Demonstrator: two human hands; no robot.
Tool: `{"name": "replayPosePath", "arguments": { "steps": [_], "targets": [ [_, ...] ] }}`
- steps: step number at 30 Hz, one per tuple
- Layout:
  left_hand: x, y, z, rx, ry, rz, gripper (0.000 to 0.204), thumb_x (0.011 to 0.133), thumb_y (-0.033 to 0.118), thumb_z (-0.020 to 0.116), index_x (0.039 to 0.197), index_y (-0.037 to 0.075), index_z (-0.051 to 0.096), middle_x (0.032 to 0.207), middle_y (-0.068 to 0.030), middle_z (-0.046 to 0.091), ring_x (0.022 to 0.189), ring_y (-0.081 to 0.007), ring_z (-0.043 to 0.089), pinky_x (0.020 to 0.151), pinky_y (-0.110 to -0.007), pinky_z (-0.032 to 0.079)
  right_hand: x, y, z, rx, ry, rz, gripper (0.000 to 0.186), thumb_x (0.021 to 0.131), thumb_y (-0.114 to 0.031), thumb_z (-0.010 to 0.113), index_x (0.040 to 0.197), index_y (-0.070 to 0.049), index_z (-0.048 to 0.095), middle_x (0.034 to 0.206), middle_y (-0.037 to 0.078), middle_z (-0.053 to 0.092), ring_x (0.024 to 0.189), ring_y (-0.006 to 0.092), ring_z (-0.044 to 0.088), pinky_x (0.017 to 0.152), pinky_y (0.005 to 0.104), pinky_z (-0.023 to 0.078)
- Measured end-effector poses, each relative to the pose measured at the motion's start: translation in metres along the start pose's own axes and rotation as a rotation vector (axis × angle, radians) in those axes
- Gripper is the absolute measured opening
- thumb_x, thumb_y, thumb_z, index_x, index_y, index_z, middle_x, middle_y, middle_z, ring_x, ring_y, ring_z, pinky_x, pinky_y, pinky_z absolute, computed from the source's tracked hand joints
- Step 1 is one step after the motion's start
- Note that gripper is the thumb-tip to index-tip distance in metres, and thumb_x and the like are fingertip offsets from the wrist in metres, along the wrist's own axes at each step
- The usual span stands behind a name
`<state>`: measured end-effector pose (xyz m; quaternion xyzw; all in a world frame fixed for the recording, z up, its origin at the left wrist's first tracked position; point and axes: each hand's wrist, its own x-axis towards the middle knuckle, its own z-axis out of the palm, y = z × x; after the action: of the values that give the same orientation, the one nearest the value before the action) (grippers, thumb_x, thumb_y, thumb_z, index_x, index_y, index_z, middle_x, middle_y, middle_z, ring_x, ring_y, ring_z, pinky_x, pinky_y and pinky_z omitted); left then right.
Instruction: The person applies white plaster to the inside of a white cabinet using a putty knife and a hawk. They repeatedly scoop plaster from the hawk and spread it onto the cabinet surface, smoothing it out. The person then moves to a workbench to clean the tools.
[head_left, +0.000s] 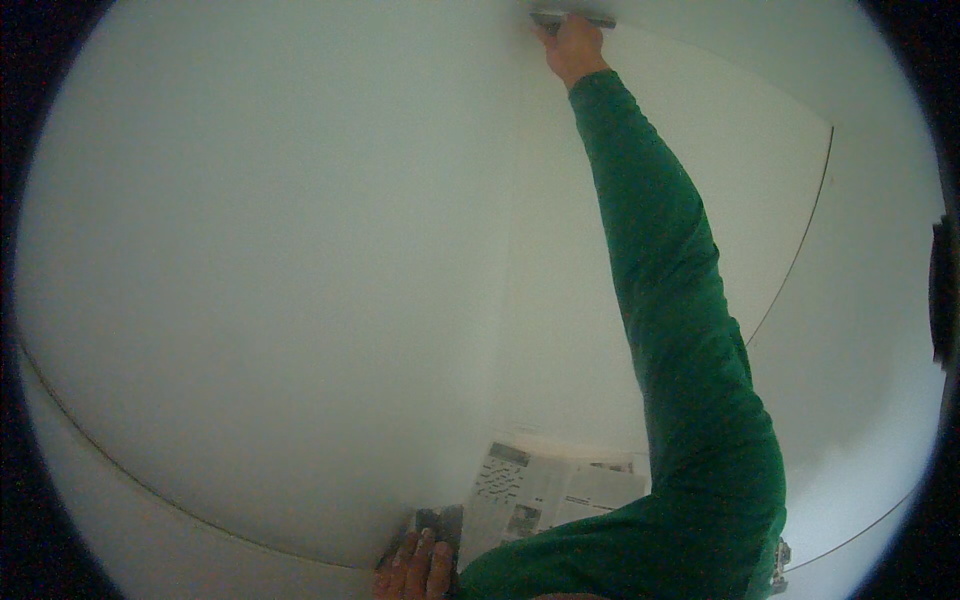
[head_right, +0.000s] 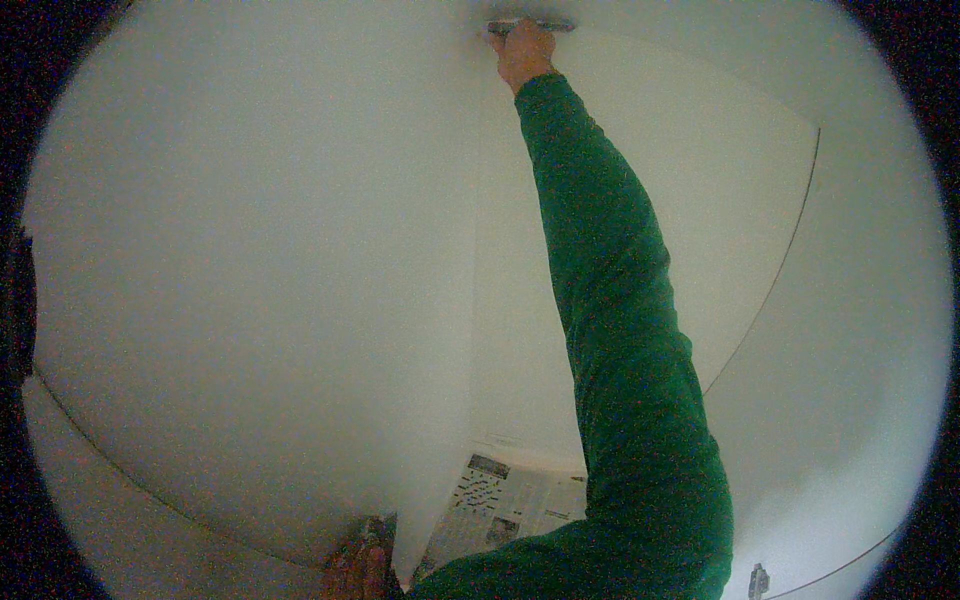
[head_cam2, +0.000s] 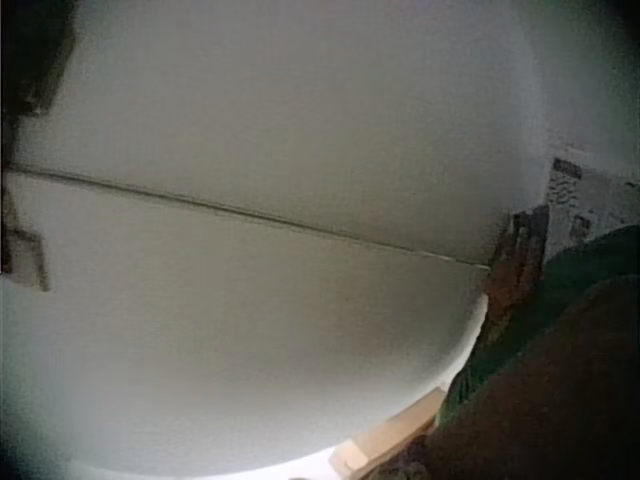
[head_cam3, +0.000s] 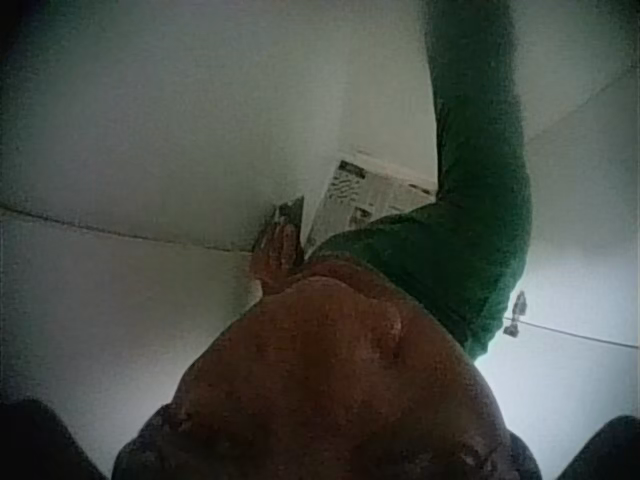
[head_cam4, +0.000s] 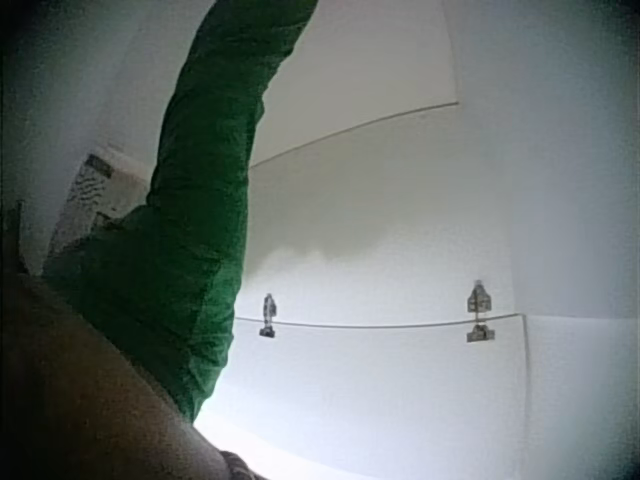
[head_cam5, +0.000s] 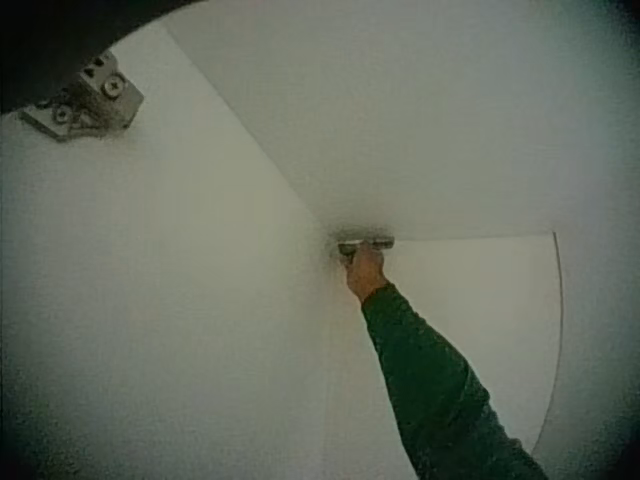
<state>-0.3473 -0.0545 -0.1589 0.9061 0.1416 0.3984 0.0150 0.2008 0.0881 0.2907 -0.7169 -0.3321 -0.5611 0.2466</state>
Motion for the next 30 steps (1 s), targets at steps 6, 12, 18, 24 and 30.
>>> {"name": "replayPosePath", "arguments": {
  "steps": [6,12,18,24,30],
  "targets": [
    [-0.008,-0.001,0.007,0.035,0.061,-0.063,0.048,0.086,0.013,0.056,0.130,0.002,0.044,0.104,-0.0202,0.062,0.087,-0.0370,0.064,0.074,-0.048,0.055,0.004,-0.024,-0.023,0.103,-0.107,-0.047,0.049,0.095,-0.033,0.048,0.122,0.008,0.051,0.127,0.029,0.049,0.120,0.0368,0.046,0.104,0.0445,0.030],
    [-0.011,-0.004,0.008,0.052,0.079,-0.034,0.043,0.088,0.018,0.054,0.126,0.000,0.046,0.106,-0.0204,0.062,0.086,-0.0367,0.064,0.072,-0.047,0.055,0.009,-0.008,-0.027,0.034,0.187,-0.181,0.043,0.087,-0.036,0.059,0.106,0.003,0.059,0.103,0.021,0.059,0.096,0.0353,0.058,0.082,0.0433,0.044],
    [-0.028,-0.010,0.012,-0.035,-0.190,-0.119,0.044,0.090,0.028,0.051,0.119,-0.004,0.050,0.105,-0.0225,0.061,0.093,-0.0402,0.061,0.080,-0.051,0.050,-0.012,-0.001,-0.059,0.282,0.270,-0.150,0.042,0.088,-0.038,0.057,0.103,0.001,0.058,0.104,0.022,0.062,0.098,0.0362,0.059,0.084,0.0438,0.047],
    [-0.026,0.022,0.009,0.008,0.078,-0.196,0.044,0.082,0.022,0.057,0.117,-0.004,0.052,0.115,-0.0212,0.059,0.103,-0.0401,0.057,0.094,-0.051,0.042,-0.170,-0.035,-0.145,1.239,-0.026,0.114,0.022,0.091,-0.017,0.051,0.104,0.000,0.055,0.096,0.009,0.059,0.090,0.0240,0.055,0.076,0.0371,0.045],
    [0.001,0.058,-0.009,0.067,-0.244,-0.485,0.037,0.084,0.016,0.057,0.117,0.001,0.056,0.113,-0.0230,0.060,0.095,-0.0397,0.060,0.083,-0.052,0.047,-0.398,-0.017,-0.211,1.062,-0.529,-0.166,0.025,0.092,-0.024,0.048,0.107,-0.005,0.055,0.106,0.017,0.058,0.087,0.0266,0.056,0.073,0.0399,0.045]
  ]
}}
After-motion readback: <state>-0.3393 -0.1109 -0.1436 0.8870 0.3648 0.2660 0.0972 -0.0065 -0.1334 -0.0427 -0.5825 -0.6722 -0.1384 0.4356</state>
